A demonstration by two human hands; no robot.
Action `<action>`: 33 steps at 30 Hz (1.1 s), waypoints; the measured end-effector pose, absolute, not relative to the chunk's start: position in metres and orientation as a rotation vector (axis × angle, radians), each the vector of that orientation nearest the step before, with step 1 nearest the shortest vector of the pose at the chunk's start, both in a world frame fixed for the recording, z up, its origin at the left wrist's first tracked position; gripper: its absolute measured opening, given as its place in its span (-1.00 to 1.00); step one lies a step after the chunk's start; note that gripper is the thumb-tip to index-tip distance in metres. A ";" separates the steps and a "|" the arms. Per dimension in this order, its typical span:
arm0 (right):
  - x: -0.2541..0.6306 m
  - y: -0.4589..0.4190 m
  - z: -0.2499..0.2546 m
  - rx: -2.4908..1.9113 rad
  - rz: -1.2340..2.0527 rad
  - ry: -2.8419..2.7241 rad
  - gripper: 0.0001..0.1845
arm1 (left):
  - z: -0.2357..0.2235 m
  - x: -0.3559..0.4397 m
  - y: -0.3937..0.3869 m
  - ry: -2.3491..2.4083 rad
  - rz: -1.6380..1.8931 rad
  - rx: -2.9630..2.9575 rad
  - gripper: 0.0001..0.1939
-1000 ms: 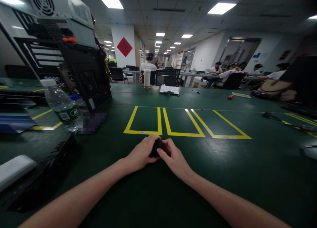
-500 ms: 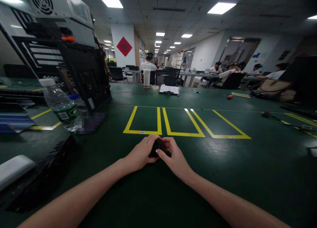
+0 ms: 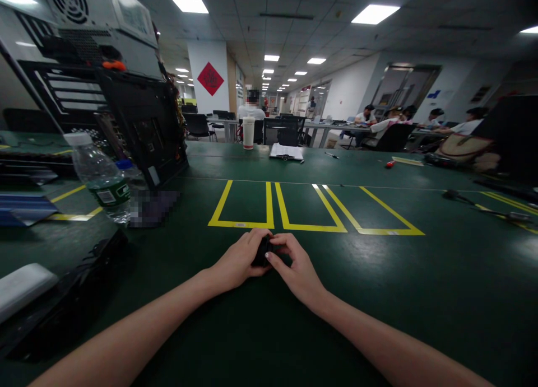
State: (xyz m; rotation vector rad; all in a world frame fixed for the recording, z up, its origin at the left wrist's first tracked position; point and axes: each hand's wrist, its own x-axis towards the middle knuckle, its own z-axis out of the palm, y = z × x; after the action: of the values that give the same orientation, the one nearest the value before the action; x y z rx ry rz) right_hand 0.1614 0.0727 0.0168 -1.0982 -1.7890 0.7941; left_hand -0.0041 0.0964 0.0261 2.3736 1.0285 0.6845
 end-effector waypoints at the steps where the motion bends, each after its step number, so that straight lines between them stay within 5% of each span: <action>1: 0.161 0.074 0.016 -1.110 0.823 -1.767 -0.78 | 0.026 -0.004 0.096 1.034 0.679 2.374 -0.43; 9: 0.161 0.073 0.019 -1.167 1.080 -1.718 -0.76 | 0.025 -0.005 0.097 1.069 0.656 2.372 -0.41; 17: 0.161 0.070 0.018 -1.094 0.801 -1.801 -0.80 | 0.027 -0.005 0.095 1.033 0.683 2.364 -0.40; 26: 0.161 0.073 0.020 -1.178 1.071 -1.707 -0.71 | 0.028 -0.004 0.094 1.046 0.679 2.359 -0.42; 33: 0.160 0.069 0.020 -1.147 0.821 -1.826 -0.80 | 0.027 -0.005 0.095 1.032 0.686 2.385 -0.40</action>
State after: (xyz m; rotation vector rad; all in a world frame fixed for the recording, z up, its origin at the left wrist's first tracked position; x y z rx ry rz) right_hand 0.1600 0.0692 0.0197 -1.1471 -1.8257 0.8209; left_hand -0.0050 0.0951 0.0268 2.3854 1.0317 0.6861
